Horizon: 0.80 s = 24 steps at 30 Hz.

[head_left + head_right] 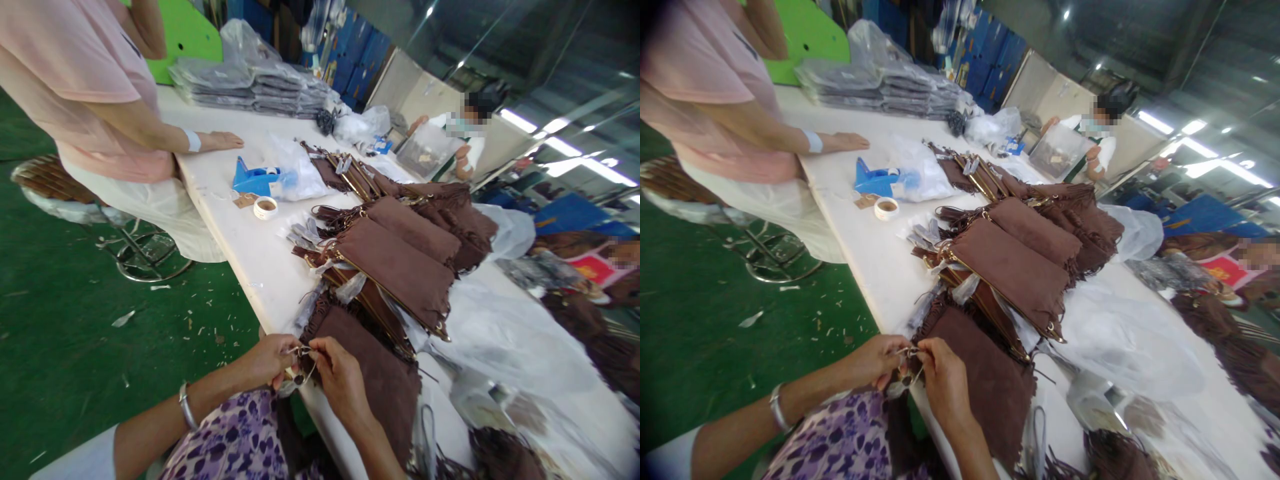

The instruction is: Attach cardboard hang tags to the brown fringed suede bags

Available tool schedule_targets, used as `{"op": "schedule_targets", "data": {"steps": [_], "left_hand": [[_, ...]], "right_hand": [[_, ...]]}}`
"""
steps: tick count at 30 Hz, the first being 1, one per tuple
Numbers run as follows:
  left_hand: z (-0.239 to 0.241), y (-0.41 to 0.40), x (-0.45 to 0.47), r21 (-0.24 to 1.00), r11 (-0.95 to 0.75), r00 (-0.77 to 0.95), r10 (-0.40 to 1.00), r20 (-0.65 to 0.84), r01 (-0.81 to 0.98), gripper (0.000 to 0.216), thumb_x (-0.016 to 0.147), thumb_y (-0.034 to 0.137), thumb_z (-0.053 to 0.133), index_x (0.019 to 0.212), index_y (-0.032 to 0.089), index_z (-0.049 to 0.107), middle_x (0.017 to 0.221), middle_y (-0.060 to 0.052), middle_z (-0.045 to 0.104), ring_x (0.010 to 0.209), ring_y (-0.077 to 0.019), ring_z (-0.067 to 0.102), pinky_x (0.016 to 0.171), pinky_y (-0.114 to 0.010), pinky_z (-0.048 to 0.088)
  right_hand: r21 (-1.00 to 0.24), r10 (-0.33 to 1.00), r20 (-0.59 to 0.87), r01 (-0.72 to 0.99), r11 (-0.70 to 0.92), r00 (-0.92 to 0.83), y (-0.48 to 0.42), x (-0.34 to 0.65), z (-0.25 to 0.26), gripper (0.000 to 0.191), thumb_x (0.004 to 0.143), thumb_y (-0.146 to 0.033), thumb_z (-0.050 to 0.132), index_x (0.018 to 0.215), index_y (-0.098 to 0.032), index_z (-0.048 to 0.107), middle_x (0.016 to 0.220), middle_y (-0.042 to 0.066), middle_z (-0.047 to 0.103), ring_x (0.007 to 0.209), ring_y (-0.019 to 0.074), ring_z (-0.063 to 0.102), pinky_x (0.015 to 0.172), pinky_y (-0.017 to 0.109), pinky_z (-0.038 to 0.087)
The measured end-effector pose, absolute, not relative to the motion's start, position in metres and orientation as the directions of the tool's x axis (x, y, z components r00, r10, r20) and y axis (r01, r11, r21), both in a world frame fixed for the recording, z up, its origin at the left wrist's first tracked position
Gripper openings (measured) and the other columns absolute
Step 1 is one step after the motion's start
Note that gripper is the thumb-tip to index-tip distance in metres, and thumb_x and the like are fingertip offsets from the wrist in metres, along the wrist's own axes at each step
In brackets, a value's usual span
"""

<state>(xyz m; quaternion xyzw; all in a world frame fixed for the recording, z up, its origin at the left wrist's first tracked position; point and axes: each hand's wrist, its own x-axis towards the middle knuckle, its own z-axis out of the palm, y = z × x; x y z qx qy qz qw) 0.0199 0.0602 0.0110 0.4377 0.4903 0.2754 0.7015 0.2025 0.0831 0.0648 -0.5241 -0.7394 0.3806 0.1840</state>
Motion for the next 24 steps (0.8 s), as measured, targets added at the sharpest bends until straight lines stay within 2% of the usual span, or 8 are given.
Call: {"op": "schedule_targets", "data": {"steps": [6,14,19,21,24], "left_hand": [[0.017,0.060,0.020,0.871,0.489,0.361,0.807,-0.468,0.035,0.037,0.083,0.044,0.050,0.103,0.015,0.062,0.078,-0.004,0.069,0.034,-0.0052,0.046,0.033,-0.015,0.030],[0.024,0.059,0.020,0.874,0.485,0.364,0.809,-0.461,0.029,0.032,0.084,0.039,0.049,0.098,0.013,0.063,0.076,-0.003,0.069,0.035,-0.0045,0.046,0.034,-0.014,0.029],[0.021,0.060,0.020,0.875,0.484,0.377,0.807,-0.455,0.020,0.035,0.083,0.041,0.052,0.103,0.014,0.062,0.080,-0.003,0.070,0.036,-0.0052,0.048,0.035,-0.015,0.032],[0.023,0.061,0.019,0.851,0.525,0.381,0.791,-0.480,-0.020,0.042,0.082,0.048,0.054,0.107,0.014,0.060,0.081,-0.005,0.071,0.036,-0.0063,0.050,0.034,-0.016,0.032],[0.027,0.064,0.017,0.791,0.596,0.394,0.766,-0.508,-0.138,0.051,0.083,0.060,0.048,0.100,0.013,0.058,0.079,-0.008,0.071,0.038,-0.0094,0.054,0.034,-0.017,0.033]], "right_hand": [[-0.599,0.886,-0.062,0.727,0.334,-0.459,0.082,0.201,0.059,0.015,0.093,-0.013,0.048,0.090,-0.019,0.061,0.085,0.001,0.062,0.076,0.0148,0.059,0.071,0.024,0.041],[-0.368,0.846,-0.059,0.799,0.475,-0.530,0.083,0.197,0.068,0.018,0.094,-0.006,0.048,0.088,-0.020,0.057,0.083,0.000,0.058,0.074,0.0159,0.055,0.064,0.026,0.033],[-0.329,0.823,-0.054,0.789,0.520,-0.565,0.082,0.195,0.074,0.019,0.091,-0.002,0.051,0.085,-0.019,0.056,0.081,0.000,0.057,0.073,0.0158,0.053,0.064,0.027,0.033],[-0.331,0.816,-0.047,0.780,0.531,-0.576,0.081,0.193,0.075,0.018,0.091,-0.003,0.051,0.084,-0.020,0.056,0.081,0.000,0.057,0.073,0.0156,0.053,0.064,0.027,0.033],[-0.333,0.818,-0.042,0.780,0.530,-0.574,0.081,0.191,0.075,0.018,0.092,-0.005,0.051,0.084,-0.020,0.057,0.081,0.001,0.056,0.073,0.0153,0.052,0.065,0.026,0.034]]}}
